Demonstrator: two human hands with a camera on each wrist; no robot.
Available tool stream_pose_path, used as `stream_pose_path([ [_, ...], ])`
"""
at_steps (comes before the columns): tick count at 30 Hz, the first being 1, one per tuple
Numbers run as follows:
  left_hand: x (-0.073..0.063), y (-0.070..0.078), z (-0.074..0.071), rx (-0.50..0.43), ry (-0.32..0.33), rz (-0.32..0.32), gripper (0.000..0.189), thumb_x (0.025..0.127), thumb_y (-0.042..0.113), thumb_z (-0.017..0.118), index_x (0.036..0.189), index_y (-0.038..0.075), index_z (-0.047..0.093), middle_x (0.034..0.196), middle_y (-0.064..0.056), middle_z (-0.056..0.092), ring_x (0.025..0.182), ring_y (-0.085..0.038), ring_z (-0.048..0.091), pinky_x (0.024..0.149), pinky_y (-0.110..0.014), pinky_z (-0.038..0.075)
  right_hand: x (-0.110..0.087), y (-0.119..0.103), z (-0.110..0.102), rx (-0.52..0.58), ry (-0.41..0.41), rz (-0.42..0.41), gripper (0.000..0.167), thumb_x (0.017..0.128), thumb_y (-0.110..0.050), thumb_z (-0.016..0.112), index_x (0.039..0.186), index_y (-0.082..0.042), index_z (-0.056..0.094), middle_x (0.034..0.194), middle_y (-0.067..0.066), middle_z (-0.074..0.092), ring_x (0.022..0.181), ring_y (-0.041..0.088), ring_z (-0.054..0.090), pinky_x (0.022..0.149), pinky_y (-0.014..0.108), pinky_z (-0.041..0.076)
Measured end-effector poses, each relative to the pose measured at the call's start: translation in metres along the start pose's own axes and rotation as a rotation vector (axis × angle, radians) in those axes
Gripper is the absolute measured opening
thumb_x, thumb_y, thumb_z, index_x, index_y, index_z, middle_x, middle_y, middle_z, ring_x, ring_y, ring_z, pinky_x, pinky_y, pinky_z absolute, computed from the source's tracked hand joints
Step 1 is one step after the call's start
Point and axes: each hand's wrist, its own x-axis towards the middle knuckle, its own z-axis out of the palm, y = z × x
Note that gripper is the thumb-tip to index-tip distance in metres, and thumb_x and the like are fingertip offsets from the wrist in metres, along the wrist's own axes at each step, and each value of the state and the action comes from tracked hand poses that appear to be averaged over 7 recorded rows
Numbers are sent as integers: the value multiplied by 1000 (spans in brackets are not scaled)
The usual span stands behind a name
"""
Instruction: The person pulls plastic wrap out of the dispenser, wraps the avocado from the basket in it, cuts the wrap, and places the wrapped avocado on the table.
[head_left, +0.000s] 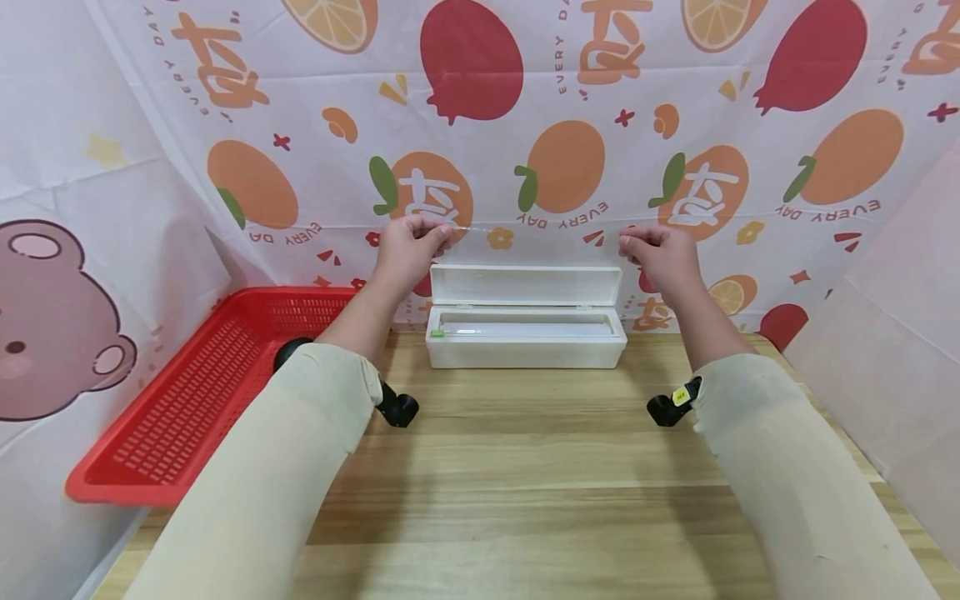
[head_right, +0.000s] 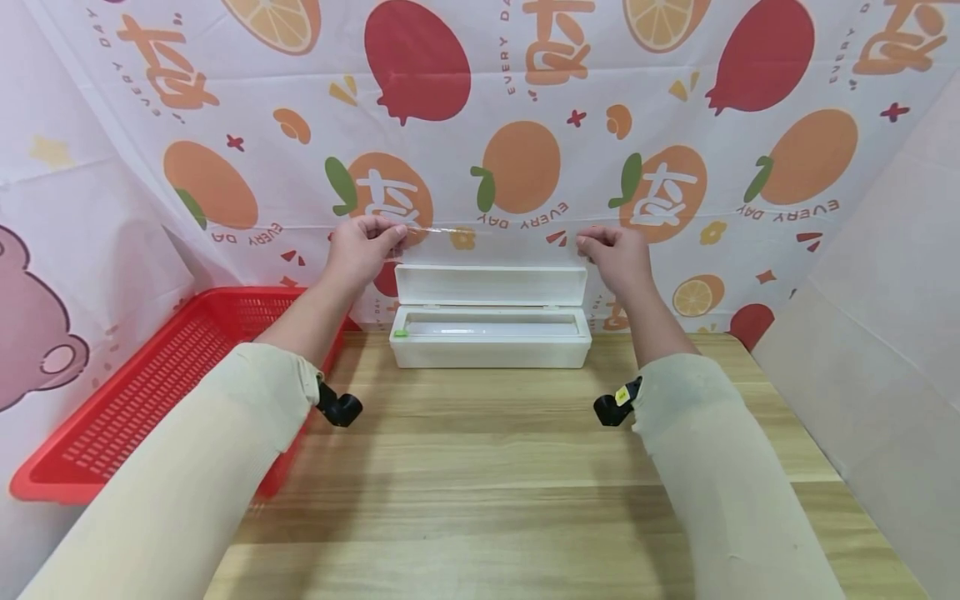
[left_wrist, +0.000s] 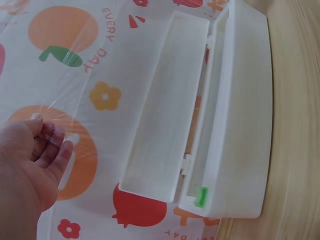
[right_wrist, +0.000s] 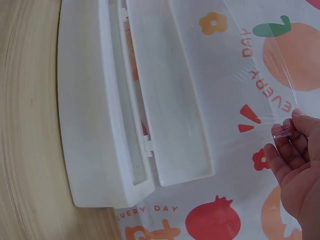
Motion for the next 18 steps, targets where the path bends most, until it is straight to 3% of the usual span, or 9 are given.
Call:
stream_pose_path([
  [13,2,20,-5,-57,5,11,28,92,22,69,114,6,70,108,-9,68,105,-28,66,91,-29,55,1,-18,-10,3,-8,-29,38,92,-31,69,122,-7,68,101,2,69,99,24,65,84,21,56],
  [18,3,28,-7,-73,7,27,28,91,22,70,113,5,71,107,-10,68,102,-27,65,91,-30,55,1,-27,-13,9,-8,-32,38,93,-29,68,123,-7,68,102,4,70,97,22,68,84,22,56],
])
